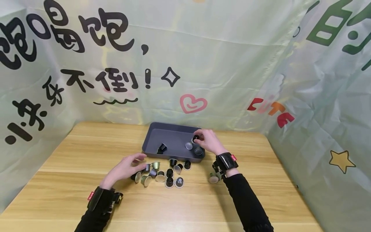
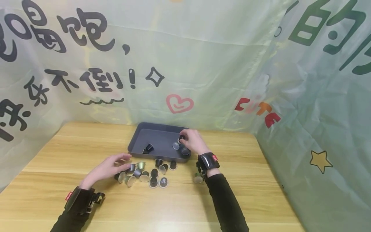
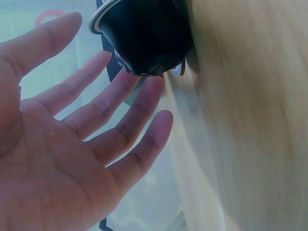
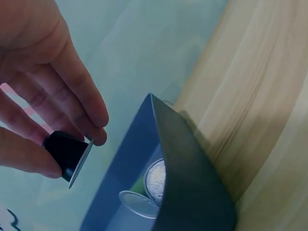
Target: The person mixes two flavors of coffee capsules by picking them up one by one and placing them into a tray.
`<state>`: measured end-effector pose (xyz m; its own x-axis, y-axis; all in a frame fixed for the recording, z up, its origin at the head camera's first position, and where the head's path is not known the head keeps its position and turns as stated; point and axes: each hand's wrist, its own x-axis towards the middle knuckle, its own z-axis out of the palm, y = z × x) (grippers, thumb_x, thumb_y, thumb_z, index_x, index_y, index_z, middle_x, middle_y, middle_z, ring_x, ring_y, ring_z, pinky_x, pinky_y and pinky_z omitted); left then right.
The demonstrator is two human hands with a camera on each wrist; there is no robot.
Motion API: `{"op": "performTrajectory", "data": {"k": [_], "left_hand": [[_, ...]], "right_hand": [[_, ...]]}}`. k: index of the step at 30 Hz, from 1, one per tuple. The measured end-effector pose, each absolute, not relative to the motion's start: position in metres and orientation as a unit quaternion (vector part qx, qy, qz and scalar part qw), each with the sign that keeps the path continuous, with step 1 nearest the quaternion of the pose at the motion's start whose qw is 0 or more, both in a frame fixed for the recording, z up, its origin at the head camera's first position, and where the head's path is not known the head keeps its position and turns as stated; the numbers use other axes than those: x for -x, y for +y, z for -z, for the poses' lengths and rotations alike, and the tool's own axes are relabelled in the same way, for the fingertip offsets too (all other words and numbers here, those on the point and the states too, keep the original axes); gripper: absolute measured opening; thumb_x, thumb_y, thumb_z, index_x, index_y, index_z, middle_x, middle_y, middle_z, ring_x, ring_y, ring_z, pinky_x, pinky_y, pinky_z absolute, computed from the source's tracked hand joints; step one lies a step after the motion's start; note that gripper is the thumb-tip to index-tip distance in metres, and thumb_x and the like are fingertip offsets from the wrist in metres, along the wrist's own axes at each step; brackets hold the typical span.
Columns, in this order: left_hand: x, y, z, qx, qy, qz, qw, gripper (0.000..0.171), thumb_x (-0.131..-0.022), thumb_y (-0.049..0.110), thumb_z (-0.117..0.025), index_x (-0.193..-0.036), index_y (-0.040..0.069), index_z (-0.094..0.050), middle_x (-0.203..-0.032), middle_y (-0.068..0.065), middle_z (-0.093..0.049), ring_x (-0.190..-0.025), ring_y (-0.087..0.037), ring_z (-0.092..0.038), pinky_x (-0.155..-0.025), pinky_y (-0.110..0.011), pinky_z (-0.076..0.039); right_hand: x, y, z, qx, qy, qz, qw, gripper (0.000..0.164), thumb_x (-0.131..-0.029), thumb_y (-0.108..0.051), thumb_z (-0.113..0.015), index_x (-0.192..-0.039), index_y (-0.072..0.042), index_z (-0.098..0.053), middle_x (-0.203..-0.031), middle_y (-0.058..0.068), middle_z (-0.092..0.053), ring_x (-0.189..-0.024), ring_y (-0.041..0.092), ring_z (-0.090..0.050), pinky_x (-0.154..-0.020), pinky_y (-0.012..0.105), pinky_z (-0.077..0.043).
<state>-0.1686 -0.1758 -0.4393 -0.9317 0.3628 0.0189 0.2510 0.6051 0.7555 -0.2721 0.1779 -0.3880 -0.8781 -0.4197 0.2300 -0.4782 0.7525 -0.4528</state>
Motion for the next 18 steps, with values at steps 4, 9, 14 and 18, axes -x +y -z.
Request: {"op": "performTrajectory", "data": {"k": [4, 9, 14, 18], "left_hand": [[0.168, -0.176, 0.439, -0.174, 0.892, -0.411, 0.067, 0.049, -0.098, 0.024, -0.064, -0.135, -0.006, -0.054, -0.131, -0.029, -0.062, -0.114, -0.041, -0.063, -0.099, -0.056, -0.054], [0.169, -0.176, 0.439, -0.174, 0.892, -0.411, 0.068, 0.049, -0.098, 0.024, -0.064, -0.135, -0.006, -0.054, -0.131, -0.029, -0.062, -0.114, -0.04, -0.064, -0.099, -0.056, -0.054], [0.168, -0.176, 0.438, -0.176, 0.892, -0.412, 0.066, 0.049, -0.098, 0.024, -0.064, -0.135, -0.006, -0.054, -0.131, -0.029, -0.062, -0.113, -0.041, -0.064, -0.099, -0.056, -0.054], [0.167, -0.176, 0.437, -0.176, 0.891, -0.413, 0.069, 0.049, -0.098, 0.024, -0.064, -0.135, -0.006, -0.054, -0.131, -0.03, -0.061, -0.114, -0.041, -0.063, -0.099, -0.056, -0.054]], "right_hand": [[0.28, 0.174, 0.391, -0.239, -0.944, -0.22, 0.068, 0.027, -0.089, -0.01, -0.074, -0.115, -0.004, -0.071, -0.1, 0.013, -0.076, -0.09, 0.026, -0.071, -0.083, 0.044, -0.058], [0.289, 0.172, 0.397, -0.228, -0.951, -0.197, 0.07, 0.028, -0.089, -0.007, -0.072, -0.116, -0.001, -0.071, -0.105, 0.016, -0.075, -0.095, 0.03, -0.07, -0.088, 0.047, -0.058], [0.295, 0.172, 0.404, -0.205, -0.96, -0.186, 0.05, 0.033, -0.091, -0.006, -0.071, -0.123, -0.001, -0.068, -0.115, 0.018, -0.073, -0.104, 0.034, -0.07, -0.093, 0.049, -0.057], [0.293, 0.173, 0.406, -0.197, -0.959, -0.198, 0.048, 0.04, -0.093, -0.006, -0.068, -0.132, -0.002, -0.063, -0.127, 0.02, -0.069, -0.107, 0.036, -0.068, -0.096, 0.049, -0.056]]}}
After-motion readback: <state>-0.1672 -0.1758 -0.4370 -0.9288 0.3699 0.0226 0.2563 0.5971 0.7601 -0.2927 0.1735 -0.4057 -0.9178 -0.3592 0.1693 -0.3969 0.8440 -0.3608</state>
